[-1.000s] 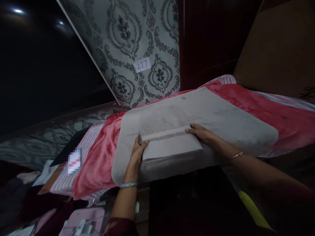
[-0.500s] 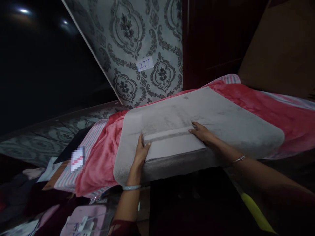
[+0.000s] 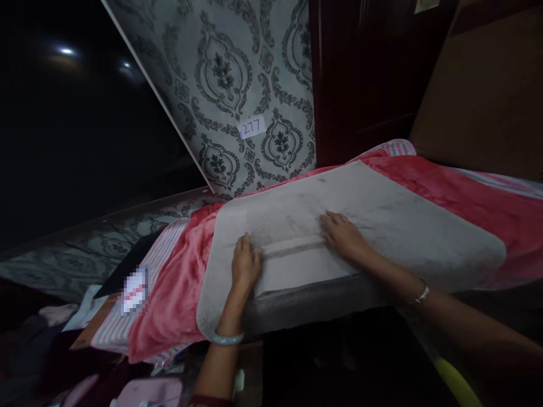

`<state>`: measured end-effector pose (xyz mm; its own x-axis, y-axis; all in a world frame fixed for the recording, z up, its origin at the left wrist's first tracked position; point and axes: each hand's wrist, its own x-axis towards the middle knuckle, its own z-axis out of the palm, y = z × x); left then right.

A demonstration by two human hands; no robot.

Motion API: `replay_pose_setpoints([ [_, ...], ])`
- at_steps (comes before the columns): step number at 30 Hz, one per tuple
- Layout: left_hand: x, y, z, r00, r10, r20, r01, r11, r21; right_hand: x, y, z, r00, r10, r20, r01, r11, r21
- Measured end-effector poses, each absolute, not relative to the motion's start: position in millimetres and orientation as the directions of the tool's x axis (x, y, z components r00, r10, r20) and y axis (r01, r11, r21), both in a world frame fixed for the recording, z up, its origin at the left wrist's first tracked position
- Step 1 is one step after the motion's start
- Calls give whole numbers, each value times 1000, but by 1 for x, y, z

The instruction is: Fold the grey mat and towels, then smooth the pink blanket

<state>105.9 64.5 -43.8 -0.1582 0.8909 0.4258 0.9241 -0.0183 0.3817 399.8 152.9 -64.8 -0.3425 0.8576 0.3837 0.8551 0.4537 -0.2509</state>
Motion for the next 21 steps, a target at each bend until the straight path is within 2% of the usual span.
replay_pose_setpoints([
  [3, 133, 78, -34, -23, 951, 308, 978, -43, 206, 369, 151, -57, -475, 798, 371, 805, 564, -182],
  [6, 149, 85, -42, -15, 990, 143, 994, -1, 111, 351, 152, -67, -548, 796, 258, 782, 597, -180],
  [9, 148, 84, -54, -25, 997, 71, 991, 15, 130, 352, 154, -82, -568, 802, 187, 773, 597, -215],
  [15, 142, 81, -55, -9, 995, 103, 971, -16, 238, 356, 157, -89, -565, 796, 219, 753, 605, -258],
  [21, 149, 76, -42, -14, 992, 125, 976, -14, 219, 353, 163, -78, -589, 787, 183, 750, 617, -238],
])
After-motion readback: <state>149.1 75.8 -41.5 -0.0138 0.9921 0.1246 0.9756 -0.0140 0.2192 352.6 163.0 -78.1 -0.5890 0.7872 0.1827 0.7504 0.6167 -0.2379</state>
